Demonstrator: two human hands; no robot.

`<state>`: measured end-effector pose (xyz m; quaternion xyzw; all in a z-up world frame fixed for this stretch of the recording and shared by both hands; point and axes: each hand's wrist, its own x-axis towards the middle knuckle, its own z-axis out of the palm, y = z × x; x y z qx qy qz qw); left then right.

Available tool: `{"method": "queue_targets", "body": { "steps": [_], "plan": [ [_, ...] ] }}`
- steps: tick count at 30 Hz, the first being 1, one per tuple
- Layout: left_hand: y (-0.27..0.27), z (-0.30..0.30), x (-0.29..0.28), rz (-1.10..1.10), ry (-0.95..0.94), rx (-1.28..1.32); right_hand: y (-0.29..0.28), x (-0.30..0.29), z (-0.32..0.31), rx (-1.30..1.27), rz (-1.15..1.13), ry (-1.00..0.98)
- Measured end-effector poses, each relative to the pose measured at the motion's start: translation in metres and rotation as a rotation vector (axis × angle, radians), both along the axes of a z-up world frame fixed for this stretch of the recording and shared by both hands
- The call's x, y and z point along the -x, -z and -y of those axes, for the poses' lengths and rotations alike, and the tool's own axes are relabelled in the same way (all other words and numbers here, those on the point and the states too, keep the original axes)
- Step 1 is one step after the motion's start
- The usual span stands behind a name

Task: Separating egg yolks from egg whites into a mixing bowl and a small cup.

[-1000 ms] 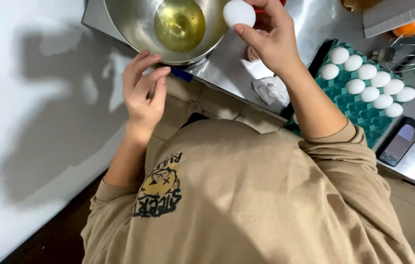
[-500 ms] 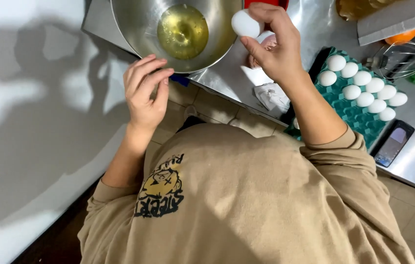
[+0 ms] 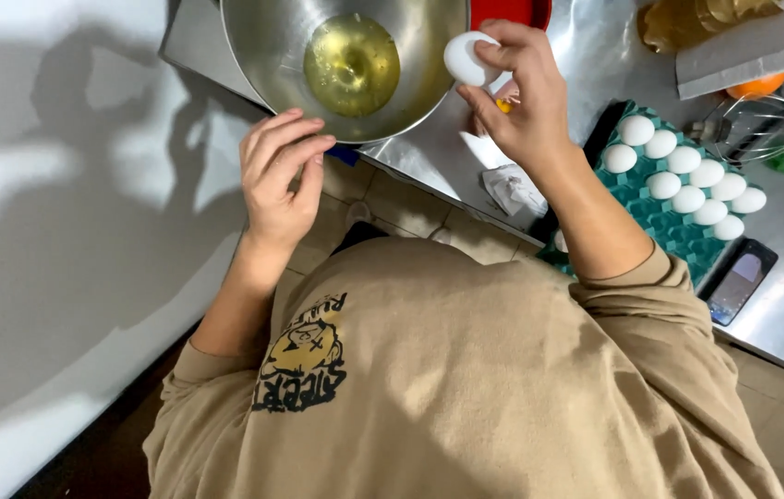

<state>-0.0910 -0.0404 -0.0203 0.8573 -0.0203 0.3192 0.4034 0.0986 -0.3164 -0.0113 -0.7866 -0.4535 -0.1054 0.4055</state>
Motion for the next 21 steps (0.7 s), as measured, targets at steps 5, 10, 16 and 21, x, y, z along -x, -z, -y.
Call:
{"method": "queue_targets", "body": {
  "steps": [5,10,16,21],
  "plan": [
    [-0.001,0.001,0.0,0.009,0.006,0.022,0.003,0.0,0.002,-0.042,0.032,-0.019],
    [-0.013,0.0,-0.006,0.023,0.032,0.022,-0.006,-0.003,0.001,0.022,0.037,-0.071],
    [-0.049,-0.008,-0.039,-0.043,0.147,0.025,-0.061,-0.005,-0.038,-0.046,-0.334,-0.17],
    [-0.055,-0.015,-0.077,-0.161,0.283,0.152,-0.048,-0.025,-0.078,-0.11,-0.867,-0.353]
  ]
}}
